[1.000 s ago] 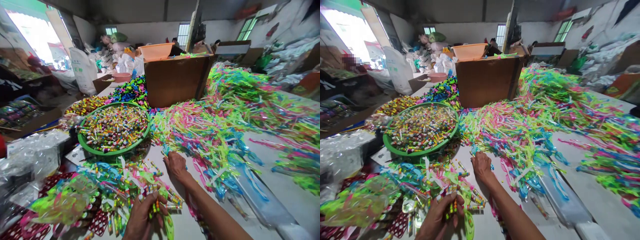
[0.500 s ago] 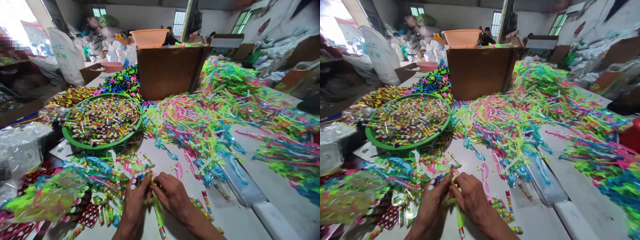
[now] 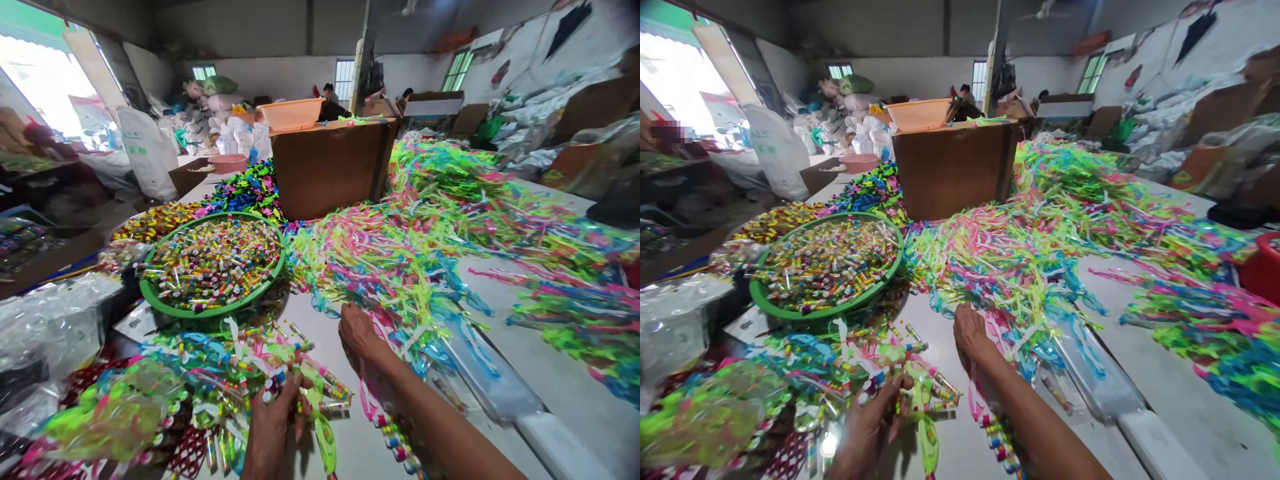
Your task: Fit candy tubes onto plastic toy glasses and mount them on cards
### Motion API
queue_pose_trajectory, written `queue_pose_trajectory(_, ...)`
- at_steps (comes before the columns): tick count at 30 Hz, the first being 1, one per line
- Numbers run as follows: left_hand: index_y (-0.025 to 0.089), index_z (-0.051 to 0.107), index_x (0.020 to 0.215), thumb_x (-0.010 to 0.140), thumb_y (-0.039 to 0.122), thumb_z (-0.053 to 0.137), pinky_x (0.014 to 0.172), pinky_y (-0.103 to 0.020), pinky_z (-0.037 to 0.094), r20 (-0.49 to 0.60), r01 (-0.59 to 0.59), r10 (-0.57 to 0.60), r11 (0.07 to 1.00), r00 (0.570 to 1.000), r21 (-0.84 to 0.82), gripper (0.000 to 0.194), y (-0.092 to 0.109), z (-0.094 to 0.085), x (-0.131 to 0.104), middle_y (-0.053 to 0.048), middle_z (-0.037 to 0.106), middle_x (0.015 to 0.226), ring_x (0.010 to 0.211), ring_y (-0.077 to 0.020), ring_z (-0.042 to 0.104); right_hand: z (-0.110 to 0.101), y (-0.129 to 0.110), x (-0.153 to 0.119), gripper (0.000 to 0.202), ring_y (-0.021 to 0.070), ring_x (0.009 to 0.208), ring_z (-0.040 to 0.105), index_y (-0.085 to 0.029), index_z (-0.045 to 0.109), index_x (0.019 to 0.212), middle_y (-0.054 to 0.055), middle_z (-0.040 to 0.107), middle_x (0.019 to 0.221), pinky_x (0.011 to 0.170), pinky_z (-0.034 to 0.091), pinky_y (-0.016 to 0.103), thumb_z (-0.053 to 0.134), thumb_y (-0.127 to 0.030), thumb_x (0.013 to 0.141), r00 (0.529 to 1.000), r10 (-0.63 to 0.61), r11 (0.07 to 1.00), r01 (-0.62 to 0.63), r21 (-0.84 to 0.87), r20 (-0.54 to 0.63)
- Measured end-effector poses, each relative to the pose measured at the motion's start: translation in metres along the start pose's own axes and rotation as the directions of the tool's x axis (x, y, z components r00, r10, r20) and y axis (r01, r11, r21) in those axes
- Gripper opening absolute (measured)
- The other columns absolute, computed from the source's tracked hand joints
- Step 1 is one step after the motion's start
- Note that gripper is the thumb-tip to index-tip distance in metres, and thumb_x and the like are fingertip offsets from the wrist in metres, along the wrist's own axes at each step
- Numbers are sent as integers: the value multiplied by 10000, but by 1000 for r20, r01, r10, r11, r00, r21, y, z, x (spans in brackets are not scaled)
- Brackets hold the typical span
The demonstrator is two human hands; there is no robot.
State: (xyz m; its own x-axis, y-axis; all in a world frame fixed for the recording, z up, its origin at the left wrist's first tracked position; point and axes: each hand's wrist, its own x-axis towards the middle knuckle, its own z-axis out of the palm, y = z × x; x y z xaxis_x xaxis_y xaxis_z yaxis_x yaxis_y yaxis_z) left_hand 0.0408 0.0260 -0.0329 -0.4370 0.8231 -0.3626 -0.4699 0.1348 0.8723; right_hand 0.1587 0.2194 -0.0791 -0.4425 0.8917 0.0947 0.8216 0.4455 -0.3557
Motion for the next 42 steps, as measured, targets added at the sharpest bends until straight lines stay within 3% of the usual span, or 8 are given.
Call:
queue_pose_trajectory(8, 154, 610, 1116, 716, 422, 764, 353, -121, 293, 67, -29, 30, 999, 997, -17, 506, 13, -6, -4, -44, 663, 788, 469, -49, 462, -48, -19, -43, 227, 196, 695, 609, -160, 561, 900, 80, 644, 804, 627, 499, 296, 381, -293, 938, 987, -157, 893, 135, 430, 17)
queue_pose_trajectory(10, 148, 619, 1097, 726, 410, 758, 358, -129, 311, 128, -31, 34, 999, 991, -22, 475, 16, -7, -6, -53, 669, 805, 480, -55, 478, -51, -35, -60, 316, 187, 692, 622, -158, 561, 988, 79, 660, 824, 617, 517, 291, 373, -412, 963, 986, -163, 731, 106, 674, 22)
queue_pose_trajectory(12, 134, 646, 1012, 734, 428, 749, 356, -147, 338, 167, -38, 36, 999, 985, 7, 418, 18, -8, -8, -49, 663, 766, 478, -69, 491, -51, -50, -74, 349, 183, 683, 621, -165, 586, 986, 66, 666, 794, 623, 525, 290, 524, -498, 904, 991, -124, 432, 10, 902, 49)
queue_pose_trajectory(15, 127, 654, 843, 733, 463, 742, 350, -165, 344, 175, -44, 29, 996, 984, 81, 365, 18, -11, -11, -32, 637, 681, 463, -81, 492, -48, -67, -90, 336, 173, 706, 623, -191, 636, 927, 33, 664, 774, 662, 532, 277, 731, -477, 779, 989, -105, 109, -94, 990, 106)
queue_pose_trajectory(19, 126, 648, 792, 716, 444, 767, 396, -155, 300, 154, 4, -19, 996, 988, 94, 348, 16, -14, -11, -20, 624, 642, 462, -57, 466, -49, -75, -105, 230, 163, 697, 613, -182, 696, 823, 32, 636, 824, 652, 545, 270, 745, -403, 782, 974, -197, 182, -73, 981, 109)
queue_pose_trajectory(26, 162, 617, 934, 707, 466, 767, 451, -163, 280, 166, 40, -56, 994, 985, 98, 408, 17, -9, -14, -18, 642, 701, 491, -51, 425, -58, -54, -114, 191, 193, 767, 648, -200, 746, 846, 44, 702, 824, 729, 545, 293, 739, -385, 800, 987, -87, 212, -112, 971, 133)
queue_pose_trajectory(32, 147, 663, 873, 730, 420, 746, 493, -199, 322, 231, -105, 41, 956, 972, 274, 319, 26, -6, -20, 21, 534, 606, 522, -79, 390, -60, -56, -115, 158, 196, 801, 637, -220, 753, 816, 43, 692, 837, 737, 528, 304, 736, -378, 815, 980, -190, 154, -22, 988, 52)
queue_pose_trajectory(42, 186, 731, 870, 763, 400, 721, 504, -227, 280, 336, -241, 100, 879, 937, 412, 240, 26, -20, -24, 6, 561, 610, 535, -110, 387, -70, -58, -122, 127, 209, 795, 646, -225, 746, 829, 53, 697, 817, 728, 539, 343, 694, -337, 859, 956, -291, 269, 111, 957, -29)
